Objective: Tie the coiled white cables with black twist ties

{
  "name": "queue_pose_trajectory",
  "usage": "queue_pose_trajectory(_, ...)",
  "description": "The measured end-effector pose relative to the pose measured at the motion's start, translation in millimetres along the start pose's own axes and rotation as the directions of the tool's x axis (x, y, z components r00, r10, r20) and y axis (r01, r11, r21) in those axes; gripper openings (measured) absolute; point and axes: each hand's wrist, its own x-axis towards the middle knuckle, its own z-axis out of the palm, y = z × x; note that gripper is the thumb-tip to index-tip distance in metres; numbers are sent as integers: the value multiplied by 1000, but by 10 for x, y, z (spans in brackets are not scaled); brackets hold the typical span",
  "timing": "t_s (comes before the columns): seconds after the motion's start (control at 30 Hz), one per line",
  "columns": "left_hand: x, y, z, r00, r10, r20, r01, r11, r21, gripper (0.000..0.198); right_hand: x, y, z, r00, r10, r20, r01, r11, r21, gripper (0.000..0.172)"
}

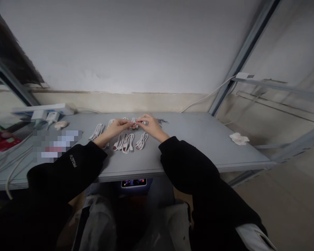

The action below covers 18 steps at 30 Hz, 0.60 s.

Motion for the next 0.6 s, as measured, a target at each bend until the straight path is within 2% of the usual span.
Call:
queue_pose_trajectory(0.1,-20,31,-4,1000,11,-5,-10,1000,28,20,3,-20,-19,999,31,35,-32,999,26,12)
queue_pose_trajectory(0.23,-57,81,5,997,74,-31,-69,990,125,16,22,-77,-40,982,138,131,-153,982,114,11)
queue_pose_trajectory(0.37,-76,127,23,996,62,-67,-49,984,172,11,28,-133,-63,957,203,207,-245,948,204,10)
queue_pose_trajectory(0.5,-66,117,35,999,-8,-32,10,997,75,10,20,-168,-77,951,200,236,-256,937,237,15)
queue_pose_trajectory(0.6,-52,110,41,996,-90,-7,89,994,-58,10,17,-172,-69,967,178,182,-219,946,240,18)
